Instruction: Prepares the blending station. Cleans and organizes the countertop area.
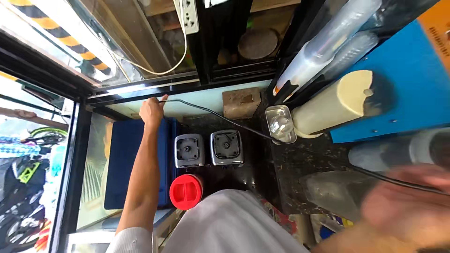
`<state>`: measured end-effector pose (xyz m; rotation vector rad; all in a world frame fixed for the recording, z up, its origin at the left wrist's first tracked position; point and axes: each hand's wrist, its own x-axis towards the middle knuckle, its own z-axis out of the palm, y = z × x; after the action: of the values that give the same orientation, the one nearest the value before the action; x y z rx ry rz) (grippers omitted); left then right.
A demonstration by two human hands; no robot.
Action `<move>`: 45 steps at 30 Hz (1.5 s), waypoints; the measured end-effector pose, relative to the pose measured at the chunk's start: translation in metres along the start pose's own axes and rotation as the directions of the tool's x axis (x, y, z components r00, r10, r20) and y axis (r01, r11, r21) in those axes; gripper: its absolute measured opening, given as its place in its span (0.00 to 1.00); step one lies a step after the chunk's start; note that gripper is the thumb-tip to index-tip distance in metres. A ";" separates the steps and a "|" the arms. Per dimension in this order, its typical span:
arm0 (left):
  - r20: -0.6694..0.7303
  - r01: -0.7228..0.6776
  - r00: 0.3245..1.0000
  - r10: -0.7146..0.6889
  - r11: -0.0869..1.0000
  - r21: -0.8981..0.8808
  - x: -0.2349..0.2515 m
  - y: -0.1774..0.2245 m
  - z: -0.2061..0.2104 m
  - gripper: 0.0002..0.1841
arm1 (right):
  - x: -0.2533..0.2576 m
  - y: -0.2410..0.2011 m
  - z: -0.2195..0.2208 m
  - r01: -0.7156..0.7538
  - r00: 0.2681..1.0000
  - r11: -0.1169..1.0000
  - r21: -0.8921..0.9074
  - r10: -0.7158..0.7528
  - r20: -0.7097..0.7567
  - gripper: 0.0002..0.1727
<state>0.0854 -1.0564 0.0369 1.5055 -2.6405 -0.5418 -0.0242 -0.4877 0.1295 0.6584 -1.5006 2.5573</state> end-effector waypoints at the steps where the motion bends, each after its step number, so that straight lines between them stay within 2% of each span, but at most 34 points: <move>1: 0.000 0.040 0.999 -0.040 0.981 -0.190 0.007 -0.003 0.008 0.35 | -0.002 0.016 0.017 -0.075 0.995 0.997 -0.012 0.076 0.057 0.21; 2: 0.042 0.044 0.999 -0.031 0.922 -0.384 0.011 -0.009 0.023 0.33 | -0.005 0.036 0.037 -0.169 0.983 0.986 -0.005 0.169 0.078 0.21; 3: 0.139 0.045 0.990 0.030 0.862 -0.505 0.012 -0.015 0.041 0.34 | -0.009 0.060 0.056 -0.251 0.965 0.968 -0.011 0.251 0.078 0.22; 4: 0.253 0.060 0.963 0.089 0.849 -0.525 0.008 -0.021 0.057 0.39 | -0.013 0.087 0.072 -0.317 0.944 0.948 -0.022 0.318 0.088 0.23; 5: 0.335 0.054 0.935 0.119 0.884 -0.465 0.000 -0.023 0.073 0.39 | -0.017 0.116 0.084 -0.362 0.923 0.931 -0.037 0.364 0.122 0.22; 7: 0.372 -0.015 0.909 0.190 0.905 -0.425 -0.019 -0.027 0.107 0.29 | -0.021 0.172 0.105 -0.408 0.887 0.909 -0.081 0.416 0.201 0.22; 8: 0.368 -0.031 0.901 0.231 0.879 -0.476 -0.033 -0.030 0.121 0.25 | -0.021 0.194 0.116 -0.412 0.869 0.901 -0.134 0.433 0.240 0.22; 11: 0.390 0.003 0.865 0.315 0.774 -0.633 -0.070 -0.021 0.141 0.24 | -0.003 0.226 0.160 -0.401 0.774 0.854 -0.332 0.510 0.376 0.23; 13: 0.327 -0.030 0.866 0.379 0.691 -0.722 -0.105 -0.006 0.126 0.26 | 0.016 0.227 0.196 -0.408 0.696 0.824 -0.394 0.560 0.450 0.25; 16: 0.086 -0.187 0.896 0.435 0.547 -0.816 -0.131 0.021 0.091 0.30 | 0.049 0.222 0.245 -0.405 0.634 0.796 -0.449 0.598 0.490 0.27; 19: -0.143 -0.362 0.882 0.449 0.453 -0.815 -0.120 0.049 0.057 0.29 | 0.080 0.220 0.276 -0.351 0.639 0.811 -0.467 0.572 0.514 0.31; 22: -0.223 -0.468 0.841 0.492 0.456 -0.757 -0.101 0.070 0.033 0.30 | 0.107 0.221 0.302 -0.342 0.660 0.821 -0.456 0.556 0.506 0.30; 26: -0.233 -0.464 0.843 0.485 0.438 -0.770 -0.085 0.082 0.026 0.29 | 0.120 0.228 0.313 -0.385 0.643 0.806 -0.449 0.584 0.496 0.31; 30: -0.183 -0.385 0.863 0.472 0.379 -0.841 -0.079 0.086 0.033 0.28 | 0.117 0.243 0.314 -0.536 0.591 0.756 -0.376 0.654 0.473 0.29; 33: -0.148 -0.343 0.870 0.471 0.361 -0.867 -0.078 0.088 0.036 0.27 | 0.118 0.256 0.312 -0.600 0.573 0.745 -0.292 0.655 0.493 0.27; 37: -0.123 -0.311 0.876 0.466 0.351 -0.883 -0.077 0.088 0.032 0.26 | 0.115 0.254 0.313 -0.587 0.607 0.771 -0.247 0.621 0.496 0.26; 40: -0.101 -0.284 0.886 0.453 0.359 -0.889 -0.077 0.090 0.027 0.25 | 0.114 0.241 0.315 -0.521 0.637 0.799 -0.300 0.598 0.486 0.28; 43: -0.062 -0.257 0.888 0.456 0.379 -0.889 -0.074 0.091 0.027 0.25 | 0.112 0.239 0.321 -0.572 0.620 0.740 -0.353 0.672 0.405 0.27; 45: -0.065 -0.255 0.892 0.447 0.379 -0.889 -0.074 0.092 0.030 0.24 | 0.112 0.241 0.320 -0.643 0.600 0.694 -0.324 0.719 0.350 0.25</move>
<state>0.0423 -0.9429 0.0476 0.5234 -1.9834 -1.7177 -0.0977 -0.8972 0.1157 0.8188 -2.5375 2.8499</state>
